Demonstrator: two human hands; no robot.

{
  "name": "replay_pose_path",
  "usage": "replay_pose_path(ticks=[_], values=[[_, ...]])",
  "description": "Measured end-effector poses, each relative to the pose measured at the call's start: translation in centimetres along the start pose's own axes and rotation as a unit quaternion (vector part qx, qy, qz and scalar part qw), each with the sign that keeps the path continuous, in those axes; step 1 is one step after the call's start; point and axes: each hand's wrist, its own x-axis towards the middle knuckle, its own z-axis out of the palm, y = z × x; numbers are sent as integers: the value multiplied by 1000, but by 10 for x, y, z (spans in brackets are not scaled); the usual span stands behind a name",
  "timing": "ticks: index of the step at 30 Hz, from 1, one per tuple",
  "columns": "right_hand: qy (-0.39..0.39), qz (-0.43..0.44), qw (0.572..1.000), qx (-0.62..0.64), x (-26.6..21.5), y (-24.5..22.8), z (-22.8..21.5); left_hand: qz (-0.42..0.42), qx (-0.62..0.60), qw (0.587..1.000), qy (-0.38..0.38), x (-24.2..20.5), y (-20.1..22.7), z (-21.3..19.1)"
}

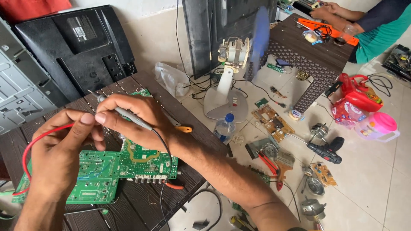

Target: The person uses a multimeter to test various points on several green circuit boards placed on a wooden table. They move the multimeter probes across different components and wires on the boards, occasionally lifting and repositioning the boards to access different areas.

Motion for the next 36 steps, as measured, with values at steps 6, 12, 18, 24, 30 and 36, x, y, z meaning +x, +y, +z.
replay_pose_path(ticks=[6,12,18,24,30,36], values=[[-21,53,994,90,14,14,18,37,38,998,14,-5,11,-12],[2,71,986,149,7,27,28,52,68,996,-13,-1,12,-19],[5,109,987,117,-9,15,8,54,67,993,-86,3,12,-5],[78,101,991,31,-22,66,-14,43,25,994,-99,-2,-1,-10],[128,107,982,-84,-36,124,-42,23,2,999,-22,0,-32,-19],[102,145,960,-215,-50,164,-51,21,33,999,14,-5,-53,-15]])
